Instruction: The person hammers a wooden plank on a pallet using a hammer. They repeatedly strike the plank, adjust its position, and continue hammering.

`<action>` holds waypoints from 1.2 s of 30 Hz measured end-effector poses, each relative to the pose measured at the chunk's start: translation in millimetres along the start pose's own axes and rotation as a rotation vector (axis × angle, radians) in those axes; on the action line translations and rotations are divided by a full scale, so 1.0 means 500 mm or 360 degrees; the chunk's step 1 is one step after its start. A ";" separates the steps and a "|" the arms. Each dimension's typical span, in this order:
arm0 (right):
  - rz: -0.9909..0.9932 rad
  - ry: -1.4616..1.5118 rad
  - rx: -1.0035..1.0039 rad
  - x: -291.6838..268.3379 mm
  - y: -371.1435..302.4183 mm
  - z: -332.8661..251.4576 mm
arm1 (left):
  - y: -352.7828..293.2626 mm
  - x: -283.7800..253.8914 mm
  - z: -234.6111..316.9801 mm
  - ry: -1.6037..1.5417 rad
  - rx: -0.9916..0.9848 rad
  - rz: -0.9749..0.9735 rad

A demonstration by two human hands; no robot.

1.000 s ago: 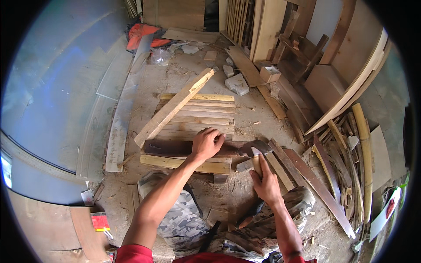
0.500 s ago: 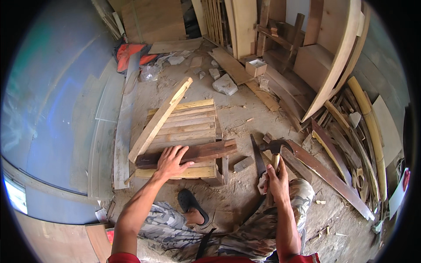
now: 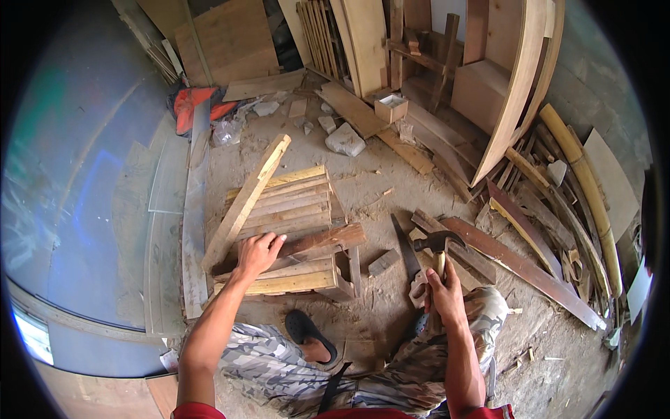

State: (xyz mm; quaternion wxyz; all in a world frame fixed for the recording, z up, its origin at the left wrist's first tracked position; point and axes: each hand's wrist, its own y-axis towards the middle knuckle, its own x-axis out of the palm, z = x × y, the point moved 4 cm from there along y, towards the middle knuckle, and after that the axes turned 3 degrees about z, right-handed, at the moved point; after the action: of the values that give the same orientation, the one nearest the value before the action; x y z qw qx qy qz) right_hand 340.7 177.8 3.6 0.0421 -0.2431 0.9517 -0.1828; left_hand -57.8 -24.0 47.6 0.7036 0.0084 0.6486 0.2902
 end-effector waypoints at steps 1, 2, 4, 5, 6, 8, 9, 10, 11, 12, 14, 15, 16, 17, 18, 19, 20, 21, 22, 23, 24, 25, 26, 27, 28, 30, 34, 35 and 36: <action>0.0012 -0.0032 0.0003 -0.003 -0.003 0.000 | 0.003 -0.001 0.007 0.0079 -0.0016 0.0153; 0.0025 -0.0021 0.0007 -0.007 -0.004 -0.001 | 0.006 -0.004 0.013 0.0158 -0.0032 0.0307; 0.0025 0.0007 0.0016 -0.006 -0.008 -0.003 | -0.003 0.004 -0.006 0.0154 -0.0027 0.0391; 0.0012 0.0015 0.0007 0.001 -0.008 -0.003 | -0.014 0.013 -0.033 0.0066 0.0005 0.0434; 0.0024 0.0009 0.0008 -0.002 -0.010 0.001 | -0.020 0.017 -0.033 -0.0052 0.0038 0.0466; 0.0033 0.0000 -0.0007 -0.006 -0.008 0.009 | -0.034 0.016 -0.032 -0.0122 0.0258 0.0524; 0.0036 -0.0006 -0.0020 -0.009 -0.004 0.016 | -0.037 0.010 -0.021 -0.0162 0.0368 0.0550; 0.0042 -0.0011 -0.0040 -0.013 0.000 0.021 | -0.031 0.000 -0.004 -0.0162 0.0482 0.0541; 0.0053 0.0011 -0.0031 -0.016 -0.001 0.027 | -0.025 -0.010 0.012 -0.0162 0.0596 0.0533; 0.0044 0.0009 -0.0018 -0.014 0.000 0.029 | -0.026 -0.021 0.021 -0.0145 0.0704 0.0530; 0.0027 0.0005 0.0006 -0.011 0.001 0.032 | -0.034 0.001 0.006 -0.0038 0.0426 0.0349; 0.0033 0.0005 0.0015 -0.009 0.002 0.034 | -0.036 0.014 -0.005 0.0020 0.0288 0.0265; 0.0039 0.0005 0.0023 -0.009 0.001 0.038 | -0.038 0.027 -0.017 0.0076 0.0151 0.0182; 0.0046 0.0005 0.0031 -0.008 0.002 0.039 | -0.039 0.044 -0.032 -0.0038 -0.0065 0.0008; 0.0027 -0.0003 0.0036 -0.005 0.002 0.040 | -0.041 0.049 -0.027 0.0039 -0.0141 -0.0021; 0.0009 -0.0012 0.0040 -0.002 0.003 0.041 | -0.044 0.058 -0.018 0.0115 -0.0217 -0.0050; -0.0009 -0.0020 0.0044 0.002 0.003 0.042 | -0.046 0.063 -0.012 0.0191 -0.0293 -0.0079; -0.0008 -0.0018 0.0061 0.001 0.003 0.046 | -0.046 0.051 0.012 0.0235 -0.0196 -0.0200; -0.0008 -0.0016 0.0077 0.001 0.004 0.050 | -0.046 0.056 0.011 0.0193 -0.0182 -0.0202; -0.0007 -0.0015 0.0092 0.000 0.004 0.052 | -0.046 0.060 0.003 0.0150 -0.0167 -0.0203; -0.0019 -0.0030 0.0094 0.000 0.002 0.054 | -0.045 0.054 -0.001 0.0117 -0.0152 -0.0211; -0.0030 -0.0046 0.0096 0.000 0.000 0.054 | -0.045 0.051 -0.005 0.0116 -0.0130 -0.0305; -0.0040 -0.0060 0.0097 0.000 -0.001 0.053 | -0.047 0.045 -0.007 0.0080 -0.0087 -0.0347; -0.0040 -0.0062 0.0104 -0.003 -0.004 0.057 | -0.050 0.039 -0.003 0.0039 -0.0041 -0.0399; -0.0040 -0.0062 0.0111 -0.004 -0.004 0.059 | -0.051 0.037 0.005 -0.0002 0.0006 -0.0452; -0.0027 -0.0067 0.0118 -0.007 -0.008 0.057 | -0.052 0.015 0.031 0.0075 0.0057 -0.0342; 0.0050 -0.0134 0.0117 -0.018 -0.007 0.053 | -0.063 0.026 0.165 0.0073 0.0306 0.0162; 0.0059 -0.0149 0.0123 -0.020 -0.006 0.052 | -0.067 0.035 0.232 -0.0185 0.0490 0.0164; 0.0059 -0.0165 0.0125 -0.022 -0.005 0.052 | -0.073 0.047 0.293 -0.0440 0.0663 0.0170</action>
State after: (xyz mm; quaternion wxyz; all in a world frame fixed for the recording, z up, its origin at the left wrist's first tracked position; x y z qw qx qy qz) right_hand 356.0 172.4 -19.6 0.1040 -0.2326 0.9448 -0.2062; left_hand 90.6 9.1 35.2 0.7523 0.2271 0.5907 0.1831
